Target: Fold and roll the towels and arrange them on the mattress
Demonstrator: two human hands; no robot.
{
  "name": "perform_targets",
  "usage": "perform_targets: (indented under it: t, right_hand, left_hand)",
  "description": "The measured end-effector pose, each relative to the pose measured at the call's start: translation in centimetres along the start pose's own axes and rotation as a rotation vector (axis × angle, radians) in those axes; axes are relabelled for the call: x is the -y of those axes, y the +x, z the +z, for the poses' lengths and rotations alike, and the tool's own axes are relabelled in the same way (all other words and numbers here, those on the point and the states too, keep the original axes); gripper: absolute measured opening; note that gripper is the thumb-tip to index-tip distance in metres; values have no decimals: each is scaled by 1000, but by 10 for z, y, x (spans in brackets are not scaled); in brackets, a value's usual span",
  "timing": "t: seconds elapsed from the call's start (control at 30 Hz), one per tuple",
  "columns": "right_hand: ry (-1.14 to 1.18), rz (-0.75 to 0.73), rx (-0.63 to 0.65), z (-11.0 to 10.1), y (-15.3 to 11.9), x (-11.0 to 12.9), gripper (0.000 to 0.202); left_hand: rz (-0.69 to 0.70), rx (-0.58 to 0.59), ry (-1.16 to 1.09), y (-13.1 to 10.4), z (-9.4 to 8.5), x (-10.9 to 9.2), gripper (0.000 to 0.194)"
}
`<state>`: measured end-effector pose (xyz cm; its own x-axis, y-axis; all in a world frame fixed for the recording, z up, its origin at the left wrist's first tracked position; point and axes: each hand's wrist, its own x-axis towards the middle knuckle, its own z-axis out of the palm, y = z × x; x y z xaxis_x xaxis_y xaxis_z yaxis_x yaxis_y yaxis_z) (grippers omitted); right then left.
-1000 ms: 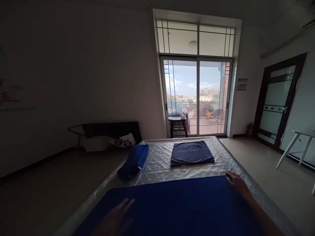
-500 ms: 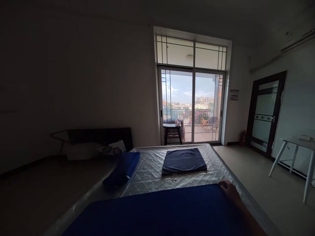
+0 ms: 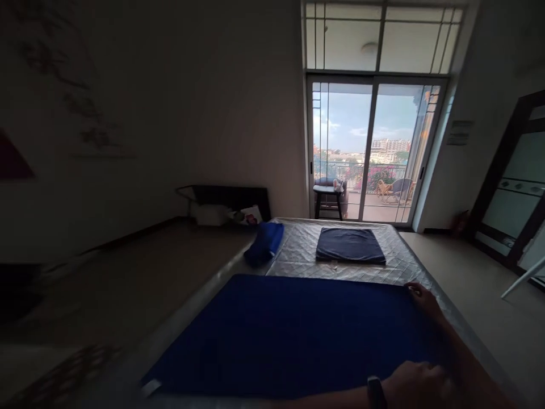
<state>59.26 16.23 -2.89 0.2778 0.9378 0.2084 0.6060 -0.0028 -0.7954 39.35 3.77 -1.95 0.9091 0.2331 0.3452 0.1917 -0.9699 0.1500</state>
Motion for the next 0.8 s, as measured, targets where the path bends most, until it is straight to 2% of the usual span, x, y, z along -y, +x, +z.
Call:
perform_targets:
  t: [0.1, 0.2, 0.3, 0.4, 0.5, 0.6, 0.7, 0.8]
  right_hand:
    - [-20, -34, 27, -5, 4, 3, 26]
    - [21, -24, 105, -6, 4, 17, 30]
    - [199, -10, 188, 5, 4, 50, 38]
    - [321, -90, 272, 34, 7, 103, 41]
    - [288, -267, 331, 85, 13, 172, 36]
    - [192, -417, 378, 156, 16, 246, 32]
    - [72, -543, 365, 237, 10, 315, 32]
    - [-128, -655, 395, 313, -5, 364, 34]
  left_hand:
    - [-116, 33, 89, -25, -48, 1, 15]
    - [-421, -24, -10, -65, -95, 11, 7]
    - [-735, -136, -221, -115, -124, 24, 9]
    - [-945, -285, -466, -170, -142, 35, 6]
    - [-1099, -469, -689, -225, -157, 42, 4]
    - [-1171, -689, -814, -281, -175, 45, 13]
    - [-1231, -888, -778, -340, -192, 46, 25]
    - [-1345, -1016, -679, -398, -199, 48, 31]
